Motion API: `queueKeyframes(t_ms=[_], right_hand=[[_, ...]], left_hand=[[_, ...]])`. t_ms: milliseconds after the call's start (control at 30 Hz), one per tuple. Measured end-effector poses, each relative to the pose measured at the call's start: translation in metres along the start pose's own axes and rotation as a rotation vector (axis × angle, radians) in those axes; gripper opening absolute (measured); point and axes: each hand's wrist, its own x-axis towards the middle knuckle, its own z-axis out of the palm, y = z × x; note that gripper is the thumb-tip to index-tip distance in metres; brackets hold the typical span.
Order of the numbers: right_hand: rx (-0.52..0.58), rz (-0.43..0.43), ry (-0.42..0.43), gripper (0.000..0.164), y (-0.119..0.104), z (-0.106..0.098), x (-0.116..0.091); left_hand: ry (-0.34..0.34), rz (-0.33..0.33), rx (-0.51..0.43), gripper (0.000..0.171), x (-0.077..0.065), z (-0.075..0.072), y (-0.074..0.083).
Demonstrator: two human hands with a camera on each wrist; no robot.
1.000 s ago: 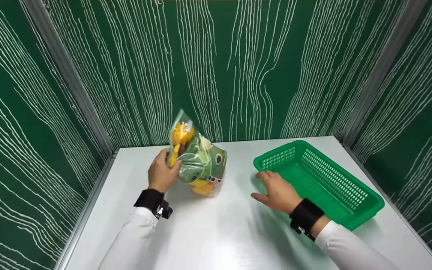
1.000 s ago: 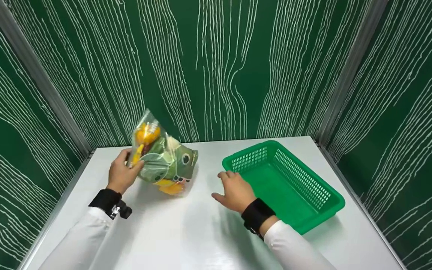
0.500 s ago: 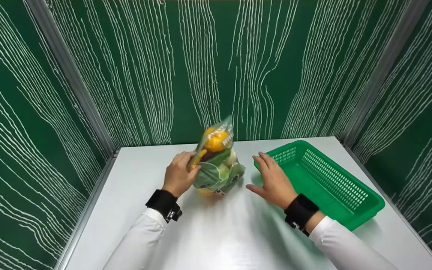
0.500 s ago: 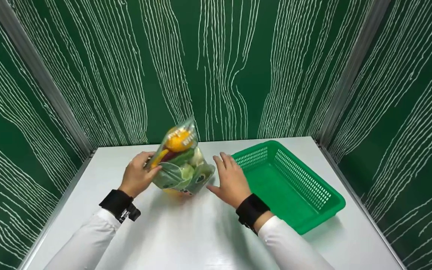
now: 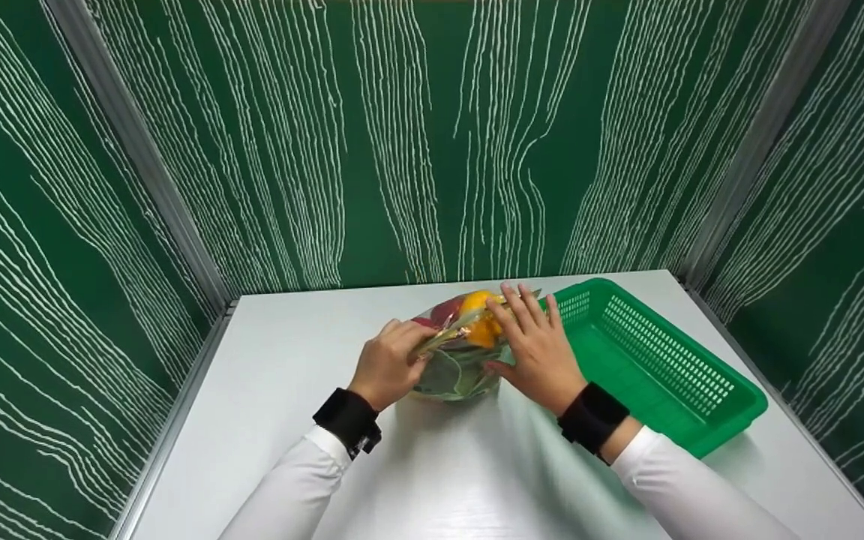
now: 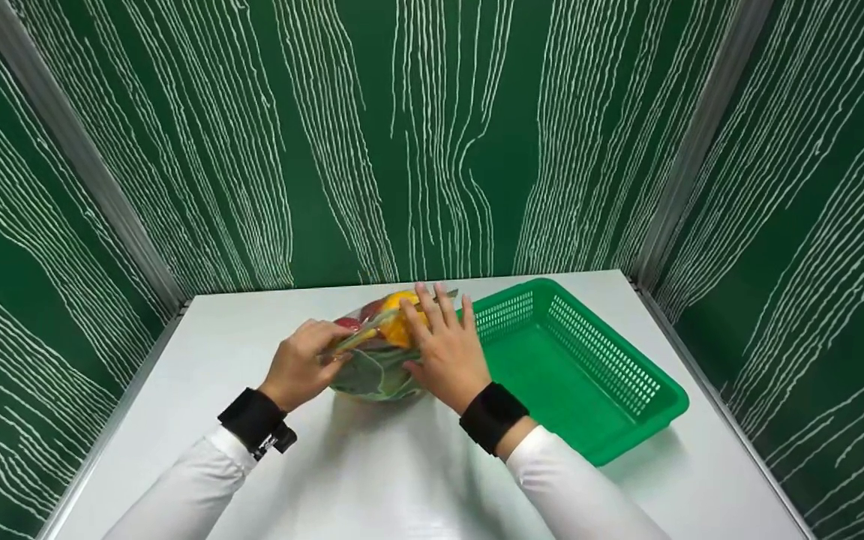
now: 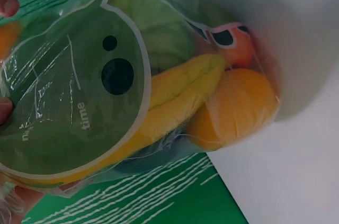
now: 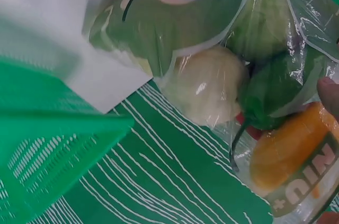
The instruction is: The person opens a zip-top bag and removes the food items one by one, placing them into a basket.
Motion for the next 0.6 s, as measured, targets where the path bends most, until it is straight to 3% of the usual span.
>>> queueKeyframes(t_ms=[167,367,500,600], right_hand=[[-0.115,-0.067,-0.017,0.095,-0.002,-0.001,0.001],[-0.172,-0.186,-0.035,0.097,-0.01,-0.004,0.007],[-0.208,-0.225,-0.061,0.094,-0.019,-0.006,0.01],[-0.217,-0.213,-0.104,0.091,-0.025,-0.007,0.01]], left_hand=[[0.018,0.091,0.094,0.033,-0.005,0.003,0.005],[0.003,0.215,0.195,0.018,-0.01,0.003,0.015],[0.003,0.228,0.2,0.027,-0.016,0.0,0.016],[0.003,0.193,0.149,0.04,-0.025,-0.004,0.011]])
